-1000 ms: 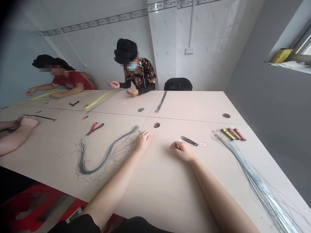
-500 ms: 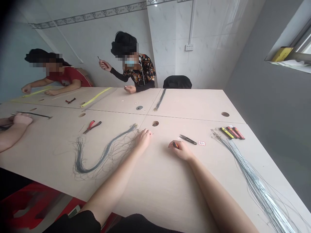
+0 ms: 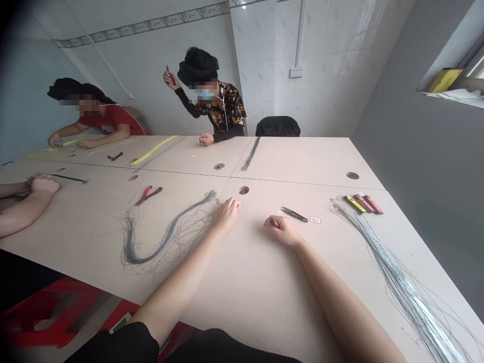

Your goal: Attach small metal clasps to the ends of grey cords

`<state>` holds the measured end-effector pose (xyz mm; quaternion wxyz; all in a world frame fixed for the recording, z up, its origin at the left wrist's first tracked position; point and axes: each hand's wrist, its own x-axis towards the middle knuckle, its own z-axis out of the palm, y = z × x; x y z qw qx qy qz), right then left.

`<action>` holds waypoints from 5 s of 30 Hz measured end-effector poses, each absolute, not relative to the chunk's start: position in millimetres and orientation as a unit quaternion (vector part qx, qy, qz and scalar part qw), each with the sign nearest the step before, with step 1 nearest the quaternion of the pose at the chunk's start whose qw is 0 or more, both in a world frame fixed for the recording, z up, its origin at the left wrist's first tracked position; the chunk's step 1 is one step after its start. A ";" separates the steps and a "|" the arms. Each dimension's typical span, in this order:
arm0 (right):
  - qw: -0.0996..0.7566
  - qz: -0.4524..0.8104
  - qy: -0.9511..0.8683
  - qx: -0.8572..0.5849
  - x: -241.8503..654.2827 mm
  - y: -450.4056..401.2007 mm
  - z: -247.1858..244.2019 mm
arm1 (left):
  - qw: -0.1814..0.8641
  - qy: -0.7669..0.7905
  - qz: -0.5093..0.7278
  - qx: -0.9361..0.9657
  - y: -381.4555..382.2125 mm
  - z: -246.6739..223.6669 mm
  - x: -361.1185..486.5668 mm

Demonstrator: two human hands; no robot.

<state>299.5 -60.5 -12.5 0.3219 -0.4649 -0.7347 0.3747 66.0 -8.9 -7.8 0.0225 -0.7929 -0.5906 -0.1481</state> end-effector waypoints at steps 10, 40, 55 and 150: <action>0.481 0.450 -0.572 -0.489 303.9 -58.3 -18.5 | -0.021 -0.384 -0.254 -0.887 -43.2 -18.3 110.8; 0.338 0.389 -0.716 -0.471 301.0 -57.2 -12.4 | -0.019 -0.326 -0.236 -0.915 -40.5 -34.6 110.0; 0.361 0.434 -0.688 -0.455 300.9 -58.0 -8.8 | -0.091 -0.353 -0.297 -0.882 -46.0 -20.5 106.8; 0.351 0.381 -0.731 -0.444 301.9 -58.4 -12.9 | -0.306 -0.477 -0.212 -0.796 -52.6 -4.6 116.1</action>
